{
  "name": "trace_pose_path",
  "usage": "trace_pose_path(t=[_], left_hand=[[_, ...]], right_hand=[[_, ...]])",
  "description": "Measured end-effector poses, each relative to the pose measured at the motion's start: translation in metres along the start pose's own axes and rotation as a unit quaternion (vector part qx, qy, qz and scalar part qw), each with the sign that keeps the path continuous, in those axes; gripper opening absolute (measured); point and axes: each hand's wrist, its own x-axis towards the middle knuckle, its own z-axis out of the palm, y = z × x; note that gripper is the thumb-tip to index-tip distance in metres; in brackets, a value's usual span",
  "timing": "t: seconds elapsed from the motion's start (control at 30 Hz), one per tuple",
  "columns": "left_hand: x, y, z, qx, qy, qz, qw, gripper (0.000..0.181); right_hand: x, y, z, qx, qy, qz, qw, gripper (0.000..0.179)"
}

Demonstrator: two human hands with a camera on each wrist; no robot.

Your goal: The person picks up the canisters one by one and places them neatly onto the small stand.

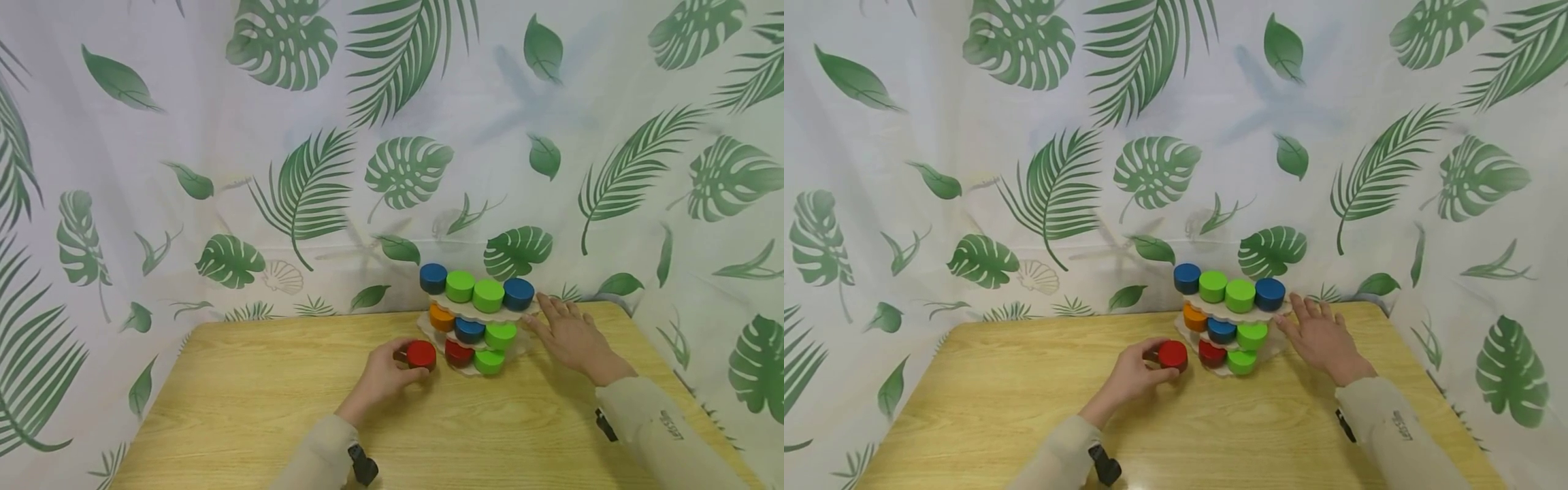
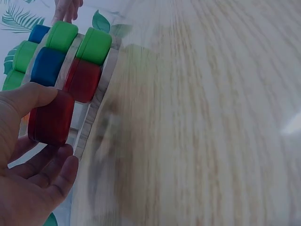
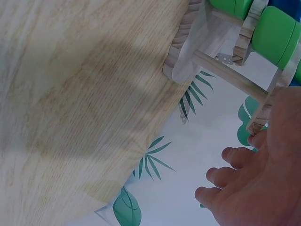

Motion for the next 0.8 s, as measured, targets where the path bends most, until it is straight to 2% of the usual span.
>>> trace_pose_path(t=[0.2, 0.37, 0.8], left_hand=[[0.01, -0.003, 0.001, 0.005, 0.011, -0.008, 0.9999, 0.06], [0.017, -0.002, 0.003, 0.021, 0.019, 0.002, 0.9996, 0.058], [0.032, -0.005, 0.013, 0.033, 0.017, 0.004, 0.9993, 0.059]], right_hand=[[0.001, 0.0, -0.001, -0.006, 0.005, -0.003, 1.0, 0.08], [0.001, 0.001, 0.0, -0.007, 0.005, -0.004, 1.0, 0.079], [-0.001, -0.001, -0.003, -0.006, 0.009, -0.004, 0.9999, 0.079]])
